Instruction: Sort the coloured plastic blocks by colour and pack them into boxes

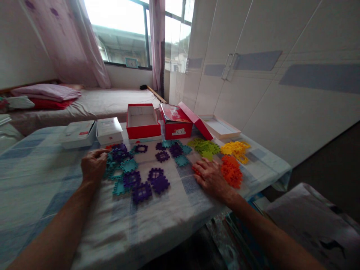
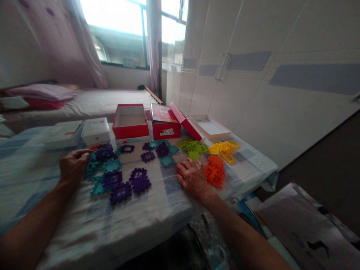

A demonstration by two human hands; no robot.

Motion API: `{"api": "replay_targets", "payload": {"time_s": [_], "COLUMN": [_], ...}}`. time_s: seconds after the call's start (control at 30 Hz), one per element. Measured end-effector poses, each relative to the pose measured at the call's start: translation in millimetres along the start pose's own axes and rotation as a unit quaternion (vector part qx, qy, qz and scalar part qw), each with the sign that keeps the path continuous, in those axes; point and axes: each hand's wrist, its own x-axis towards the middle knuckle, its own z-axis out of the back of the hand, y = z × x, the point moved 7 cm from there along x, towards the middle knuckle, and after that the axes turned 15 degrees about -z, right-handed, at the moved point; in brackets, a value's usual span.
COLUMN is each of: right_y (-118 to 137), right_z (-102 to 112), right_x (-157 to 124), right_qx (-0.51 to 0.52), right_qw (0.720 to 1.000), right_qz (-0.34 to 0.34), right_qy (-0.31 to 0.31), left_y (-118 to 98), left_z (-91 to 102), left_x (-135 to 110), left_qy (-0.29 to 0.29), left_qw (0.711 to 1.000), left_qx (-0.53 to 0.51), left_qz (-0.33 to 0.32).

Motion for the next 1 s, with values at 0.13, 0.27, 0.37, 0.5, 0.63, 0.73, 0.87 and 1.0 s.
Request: {"api": "replay_targets", "payload": {"time_s": [0.13, 0.27, 0.37, 0.5, 0.63, 0.73, 0.87, 1.0], "right_y": [-10.4, -21.2, -35.1, -56.0, -65.4, -65.8, -64.1, -59.1], "right_z": [2.1, 7.7, 18.9, 26.2, 17.9, 13.0, 13.4, 16.6], "right_x": [1.5, 2.4, 9.2, 26.0, 43.0, 53.7, 60.4, 68.5], "right_qx": [-0.015, 0.001, 0.022, -0.020, -0.040, -0.002, 0.022, -0.005], "right_qw": [1.000, 1.000, 0.999, 1.000, 0.997, 0.994, 0.995, 1.000], "right_qz": [-0.017, -0.011, -0.018, -0.008, 0.000, -0.036, -0.038, 0.012], "right_qy": [-0.013, -0.013, -0.022, 0.003, 0.073, 0.107, 0.084, 0.016], "left_y": [0.6, 2.0, 2.4, 0.3, -3.2, -5.9, -10.9, -16.6], "left_z": [-0.5, -1.3, -1.9, -0.5, 0.7, 0.5, -0.2, -0.2], "left_x": [-0.7, -0.3, 0.2, -0.4, -1.0, -0.6, -1.4, -1.5], "left_qy": [0.005, 0.006, 0.003, 0.000, 0.006, 0.008, 0.008, 0.003], "left_qw": [1.000, 1.000, 1.000, 1.000, 1.000, 1.000, 1.000, 1.000], "left_qx": [-0.004, -0.006, -0.005, -0.001, -0.002, -0.007, -0.020, -0.022], "left_qz": [0.002, 0.000, -0.004, 0.001, 0.006, 0.000, -0.009, -0.019]}}
